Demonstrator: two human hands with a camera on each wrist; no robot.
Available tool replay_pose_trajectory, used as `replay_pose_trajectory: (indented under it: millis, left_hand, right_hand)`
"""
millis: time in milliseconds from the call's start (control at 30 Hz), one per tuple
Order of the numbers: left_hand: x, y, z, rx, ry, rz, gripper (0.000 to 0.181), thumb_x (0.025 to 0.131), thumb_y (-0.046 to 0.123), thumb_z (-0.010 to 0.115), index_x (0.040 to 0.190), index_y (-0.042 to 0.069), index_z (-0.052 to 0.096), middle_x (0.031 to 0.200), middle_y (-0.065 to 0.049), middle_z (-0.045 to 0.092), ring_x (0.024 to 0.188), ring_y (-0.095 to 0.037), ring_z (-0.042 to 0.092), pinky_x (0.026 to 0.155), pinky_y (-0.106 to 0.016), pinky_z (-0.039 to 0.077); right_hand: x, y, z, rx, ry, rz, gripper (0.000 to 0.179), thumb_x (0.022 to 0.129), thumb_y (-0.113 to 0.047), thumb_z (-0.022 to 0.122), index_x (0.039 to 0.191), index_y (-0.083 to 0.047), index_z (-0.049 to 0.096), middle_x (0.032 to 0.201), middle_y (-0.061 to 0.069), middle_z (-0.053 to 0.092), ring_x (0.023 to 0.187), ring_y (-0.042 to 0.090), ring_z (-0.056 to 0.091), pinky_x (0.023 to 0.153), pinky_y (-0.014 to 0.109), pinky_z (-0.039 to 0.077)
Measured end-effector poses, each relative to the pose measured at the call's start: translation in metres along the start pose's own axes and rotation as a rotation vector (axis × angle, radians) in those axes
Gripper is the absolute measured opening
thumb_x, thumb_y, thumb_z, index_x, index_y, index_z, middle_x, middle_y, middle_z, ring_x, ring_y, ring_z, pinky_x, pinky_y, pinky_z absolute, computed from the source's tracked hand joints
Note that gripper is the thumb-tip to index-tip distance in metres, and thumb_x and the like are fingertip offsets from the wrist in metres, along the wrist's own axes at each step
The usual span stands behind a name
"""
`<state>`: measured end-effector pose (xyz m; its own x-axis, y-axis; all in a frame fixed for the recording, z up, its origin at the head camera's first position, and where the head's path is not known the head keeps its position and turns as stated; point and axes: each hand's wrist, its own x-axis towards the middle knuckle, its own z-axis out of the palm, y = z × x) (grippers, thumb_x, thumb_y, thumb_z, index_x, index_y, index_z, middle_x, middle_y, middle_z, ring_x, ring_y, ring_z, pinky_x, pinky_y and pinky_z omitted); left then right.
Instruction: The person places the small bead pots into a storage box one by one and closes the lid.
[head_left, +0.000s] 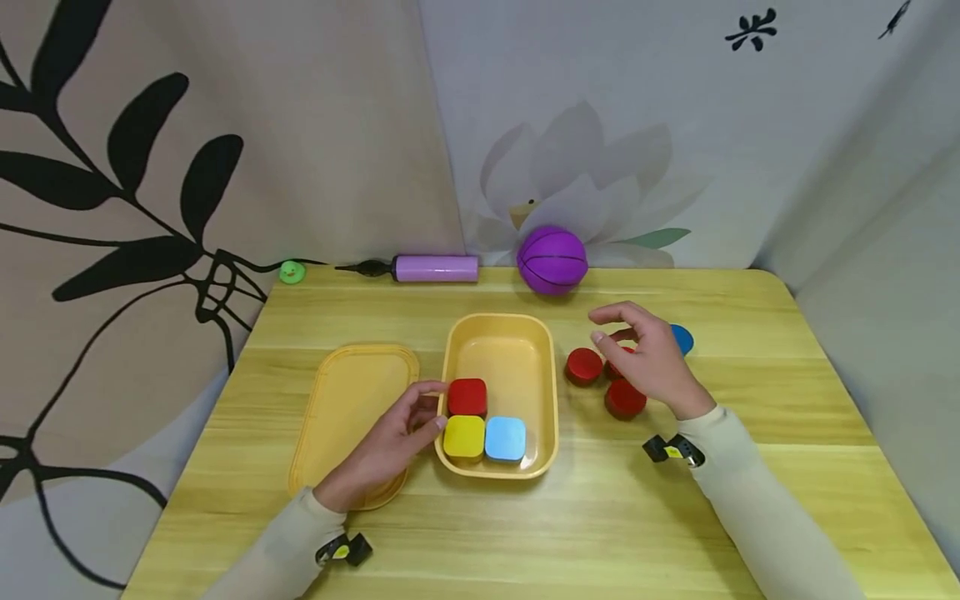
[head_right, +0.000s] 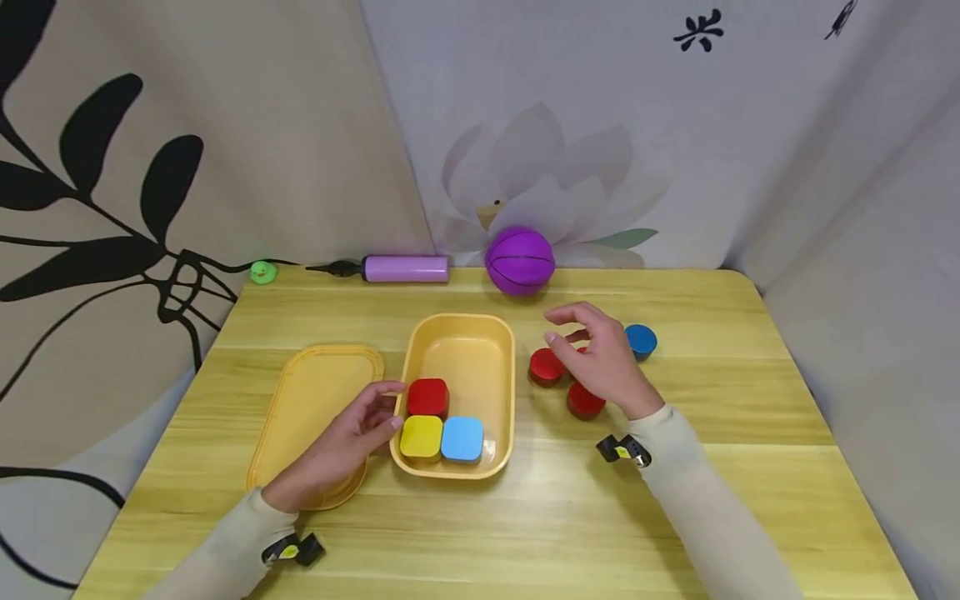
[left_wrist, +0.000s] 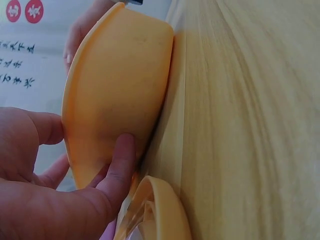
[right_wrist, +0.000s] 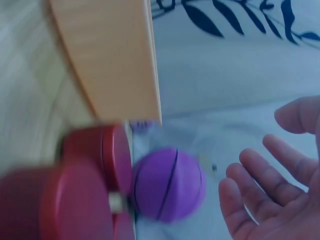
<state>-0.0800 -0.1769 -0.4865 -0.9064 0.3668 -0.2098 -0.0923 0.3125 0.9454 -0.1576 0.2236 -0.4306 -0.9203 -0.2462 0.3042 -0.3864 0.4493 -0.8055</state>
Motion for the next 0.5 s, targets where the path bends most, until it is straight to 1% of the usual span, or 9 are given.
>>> replay_pose_trajectory:
  millis: [67,100,233,300,367,433,500]
  left_hand:
    - [0.001,0.000,0.001,-0.005,0.000,0.000,0.047,0.110,0.031,0.061,0.154,0.028,0.044,0.145,-0.014,0.054,0.128,-0.031,0.059,0.098,-0.030,0.054]
    - [0.001,0.000,0.001,-0.006,0.001,-0.001,0.048,0.109,0.031,0.061,0.154,0.028,0.044,0.144,-0.014,0.054,0.128,-0.030,0.059,0.098,-0.030,0.054]
    - [0.000,0.000,0.000,-0.010,0.003,-0.005,0.048,0.109,0.031,0.062,0.154,0.027,0.044,0.143,-0.014,0.054,0.126,-0.030,0.059,0.097,-0.030,0.054]
    - [0.000,0.001,0.000,-0.010,0.003,-0.005,0.049,0.109,0.030,0.062,0.154,0.027,0.044,0.143,-0.014,0.054,0.126,-0.031,0.058,0.097,-0.030,0.054]
    - [0.000,0.000,0.000,-0.011,0.005,-0.005,0.049,0.109,0.031,0.063,0.154,0.027,0.044,0.144,-0.014,0.054,0.127,-0.030,0.058,0.098,-0.029,0.054]
    - [0.000,0.000,0.001,-0.011,0.005,-0.007,0.049,0.109,0.031,0.063,0.154,0.026,0.044,0.145,-0.014,0.054,0.128,-0.030,0.058,0.098,-0.028,0.054]
    - [0.000,0.000,0.001,-0.010,0.006,-0.008,0.049,0.109,0.031,0.063,0.154,0.026,0.044,0.146,-0.014,0.053,0.129,-0.030,0.058,0.098,-0.026,0.053]
  right_hand:
    - [-0.003,0.007,-0.011,-0.013,0.027,0.026,0.028,0.103,-0.014,0.069,0.130,-0.007,0.070,0.131,0.011,0.071,0.117,0.017,0.065,0.090,0.013,0.053]
    - [-0.005,0.010,-0.016,-0.020,0.036,0.042,0.028,0.103,-0.015,0.069,0.131,-0.008,0.070,0.132,0.011,0.071,0.115,0.012,0.065,0.090,0.012,0.052]
    - [-0.011,0.025,-0.034,-0.044,0.080,0.113,0.030,0.105,-0.021,0.068,0.133,-0.009,0.069,0.134,0.010,0.069,0.105,0.005,0.067,0.087,0.009,0.052]
    - [-0.015,0.033,-0.042,-0.055,0.097,0.140,0.031,0.106,-0.023,0.067,0.133,-0.009,0.069,0.134,0.010,0.069,0.102,-0.001,0.068,0.086,0.009,0.053]
    - [-0.019,0.041,-0.049,-0.065,0.117,0.158,0.030,0.106,-0.024,0.067,0.132,-0.009,0.069,0.134,0.009,0.069,0.102,-0.005,0.067,0.086,0.008,0.053]
    - [-0.023,0.049,-0.055,-0.071,0.140,0.158,0.030,0.106,-0.022,0.066,0.132,-0.007,0.068,0.134,0.010,0.068,0.107,-0.008,0.064,0.089,0.007,0.052]
    - [-0.025,0.055,-0.061,-0.088,0.160,0.170,0.031,0.106,-0.022,0.067,0.132,-0.006,0.068,0.135,0.011,0.068,0.113,-0.006,0.062,0.094,0.006,0.049]
